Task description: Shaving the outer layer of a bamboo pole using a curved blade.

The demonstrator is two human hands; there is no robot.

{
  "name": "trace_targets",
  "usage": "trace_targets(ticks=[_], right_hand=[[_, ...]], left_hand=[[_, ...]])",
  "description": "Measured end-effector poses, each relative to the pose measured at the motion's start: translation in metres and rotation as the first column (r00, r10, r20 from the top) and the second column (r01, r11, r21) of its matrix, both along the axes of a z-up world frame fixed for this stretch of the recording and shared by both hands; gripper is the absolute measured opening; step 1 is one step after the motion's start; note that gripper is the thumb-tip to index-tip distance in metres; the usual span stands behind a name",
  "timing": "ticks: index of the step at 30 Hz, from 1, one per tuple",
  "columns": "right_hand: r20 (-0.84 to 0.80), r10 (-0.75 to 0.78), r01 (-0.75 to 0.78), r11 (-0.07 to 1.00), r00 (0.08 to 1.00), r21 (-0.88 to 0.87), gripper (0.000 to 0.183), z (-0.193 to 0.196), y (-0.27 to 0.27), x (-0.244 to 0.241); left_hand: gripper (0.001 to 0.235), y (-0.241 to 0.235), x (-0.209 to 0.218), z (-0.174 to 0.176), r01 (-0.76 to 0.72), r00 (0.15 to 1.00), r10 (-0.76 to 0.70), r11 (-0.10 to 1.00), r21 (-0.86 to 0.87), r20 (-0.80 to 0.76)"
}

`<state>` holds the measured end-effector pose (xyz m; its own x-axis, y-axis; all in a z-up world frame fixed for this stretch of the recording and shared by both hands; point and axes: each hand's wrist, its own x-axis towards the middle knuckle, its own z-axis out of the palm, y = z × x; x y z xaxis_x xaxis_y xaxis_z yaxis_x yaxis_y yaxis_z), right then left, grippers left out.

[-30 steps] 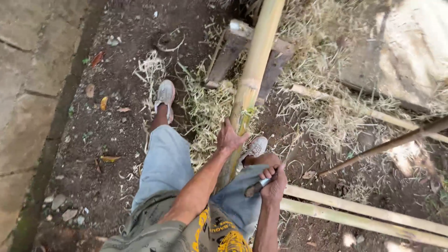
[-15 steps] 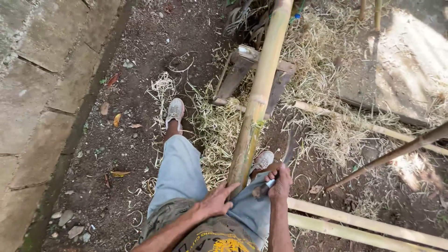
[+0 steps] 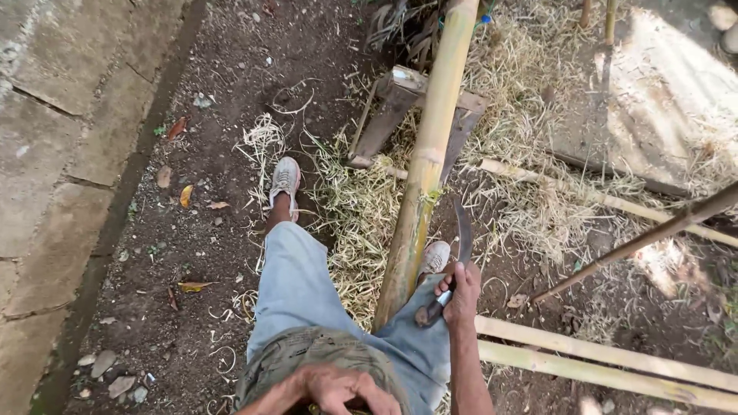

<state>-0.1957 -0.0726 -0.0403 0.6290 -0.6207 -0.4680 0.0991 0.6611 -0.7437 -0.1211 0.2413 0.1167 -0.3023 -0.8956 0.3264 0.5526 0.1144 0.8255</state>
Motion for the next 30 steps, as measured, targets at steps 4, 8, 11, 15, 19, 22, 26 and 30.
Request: trace_targets(ticks=[4, 8, 11, 15, 19, 22, 26, 30], right_hand=[[-0.039, -0.052, 0.052, 0.999, 0.998, 0.004, 0.023, 0.003, 0.003, -0.002], [-0.038, -0.058, 0.055, 0.996, 0.998, -0.076, 0.026, 0.015, -0.001, 0.011], [-0.149, -0.042, 0.009, 0.975, 0.988, -0.220, 0.034, 0.028, -0.017, 0.033], [-0.493, -0.016, -0.362, 0.658, 0.870, -0.661, 0.050, 0.044, -0.056, 0.084], [-0.681, -0.024, -0.580, 0.501, 0.732, -0.642, 0.058, 0.034, -0.092, 0.137], [-0.810, -0.101, -0.751, 0.321, 0.578, -0.577, 0.056, 0.026, -0.106, 0.171], [-0.894, -0.166, -0.887, 0.145, 0.416, -0.439, 0.054, 0.033, -0.116, 0.201], [-0.900, -0.269, -0.934, -0.002, 0.344, -0.356, 0.051, 0.049, -0.121, 0.230]], left_hand=[[0.021, 0.007, -0.004, 0.029, -0.049, 0.997, 0.059, 0.986, 0.157, -0.057], [0.017, -0.038, -0.004, 0.024, -0.551, 0.833, 0.475, 0.758, 0.350, 0.283], [0.016, -0.089, 0.026, 0.034, -0.761, 0.649, 0.681, 0.587, 0.277, 0.339], [0.016, -0.151, 0.057, 0.022, -0.834, 0.547, 0.759, 0.530, 0.152, 0.353], [0.015, -0.183, 0.108, -0.050, -0.948, 0.261, 0.790, 0.318, -0.007, 0.555], [0.019, -0.206, 0.168, -0.116, -0.970, 0.159, 0.618, 0.244, 0.005, 0.770], [0.021, -0.234, 0.235, -0.170, -0.913, -0.266, 0.671, 0.053, -0.404, 0.691], [0.036, -0.260, 0.270, -0.175, -0.954, -0.150, 0.519, 0.148, -0.262, 0.841]])
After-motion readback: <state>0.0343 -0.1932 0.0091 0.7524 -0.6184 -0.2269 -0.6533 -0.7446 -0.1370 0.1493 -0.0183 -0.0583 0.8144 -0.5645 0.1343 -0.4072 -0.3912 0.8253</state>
